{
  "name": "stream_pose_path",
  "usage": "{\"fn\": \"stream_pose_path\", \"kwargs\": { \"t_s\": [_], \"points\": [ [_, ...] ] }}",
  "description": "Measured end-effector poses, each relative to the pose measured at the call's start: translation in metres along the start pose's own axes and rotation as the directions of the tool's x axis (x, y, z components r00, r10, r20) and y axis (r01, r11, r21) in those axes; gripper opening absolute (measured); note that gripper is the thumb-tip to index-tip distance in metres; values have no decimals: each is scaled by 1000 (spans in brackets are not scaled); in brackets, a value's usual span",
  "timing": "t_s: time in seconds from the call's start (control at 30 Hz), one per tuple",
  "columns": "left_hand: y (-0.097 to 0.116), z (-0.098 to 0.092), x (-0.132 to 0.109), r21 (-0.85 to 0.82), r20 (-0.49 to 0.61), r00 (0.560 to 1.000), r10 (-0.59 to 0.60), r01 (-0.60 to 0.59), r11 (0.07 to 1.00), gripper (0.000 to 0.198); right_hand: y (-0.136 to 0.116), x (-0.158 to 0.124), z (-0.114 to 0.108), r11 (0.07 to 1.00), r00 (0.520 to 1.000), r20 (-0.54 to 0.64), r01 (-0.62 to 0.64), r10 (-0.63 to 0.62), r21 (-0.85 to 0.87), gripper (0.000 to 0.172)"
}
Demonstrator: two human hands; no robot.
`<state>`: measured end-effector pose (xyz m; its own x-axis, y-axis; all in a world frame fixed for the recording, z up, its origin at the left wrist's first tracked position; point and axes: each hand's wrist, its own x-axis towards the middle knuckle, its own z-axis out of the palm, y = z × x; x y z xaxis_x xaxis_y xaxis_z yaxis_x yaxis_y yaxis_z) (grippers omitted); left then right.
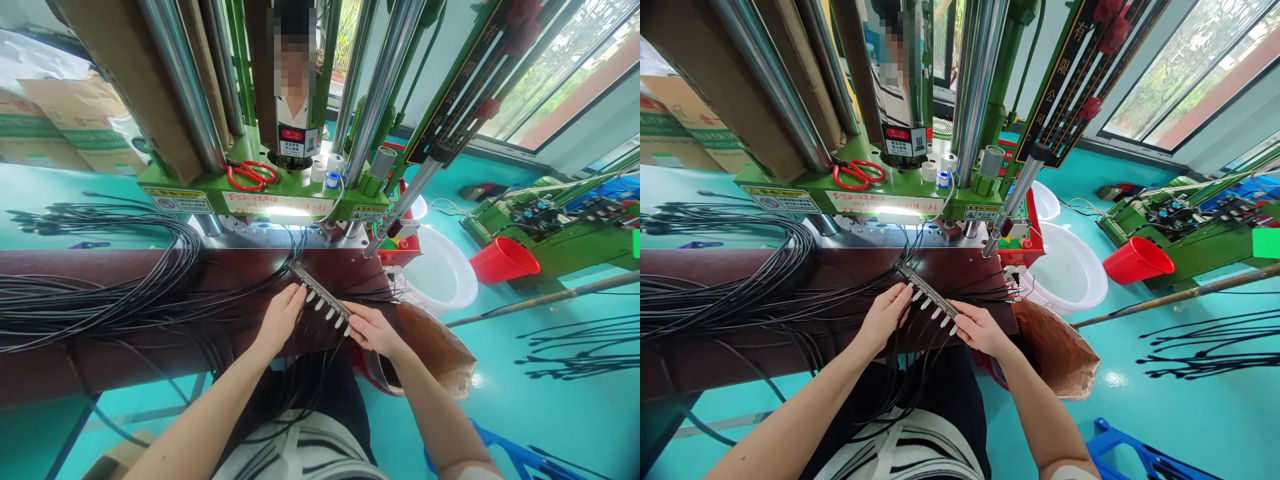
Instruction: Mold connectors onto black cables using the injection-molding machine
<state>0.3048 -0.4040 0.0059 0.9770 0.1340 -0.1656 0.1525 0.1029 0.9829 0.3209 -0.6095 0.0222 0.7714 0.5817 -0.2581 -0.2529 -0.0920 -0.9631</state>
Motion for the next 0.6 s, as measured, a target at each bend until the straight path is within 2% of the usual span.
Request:
{"fn": "stream_pose_path", "kwargs": {
  "t_s": [0.23,0.33,0.4,0.47,0.53,0.6],
  "points": [
    [10,-4,-1,-38,47,990,-135,136,990,36,-1,-1,2,997,999,39,34,-31,-69,51],
    [10,-6,-2,-50,53,983,-176,179,983,34,-3,-3,2,956,990,81,130,-113,-264,48],
    [10,-7,-3,-39,51,978,-201,203,978,35,-6,-4,3,882,979,112,201,-169,-427,45],
    [10,-8,-5,-23,44,977,-208,209,978,36,-6,-5,2,829,971,120,238,-205,-506,44],
    [12,-9,-7,-14,53,980,-190,191,981,38,0,-7,2,846,966,95,257,-241,-467,46],
    [16,-11,-7,-13,122,980,-160,163,987,40,10,-8,1,887,954,53,293,-294,-357,49]
  ]
}}
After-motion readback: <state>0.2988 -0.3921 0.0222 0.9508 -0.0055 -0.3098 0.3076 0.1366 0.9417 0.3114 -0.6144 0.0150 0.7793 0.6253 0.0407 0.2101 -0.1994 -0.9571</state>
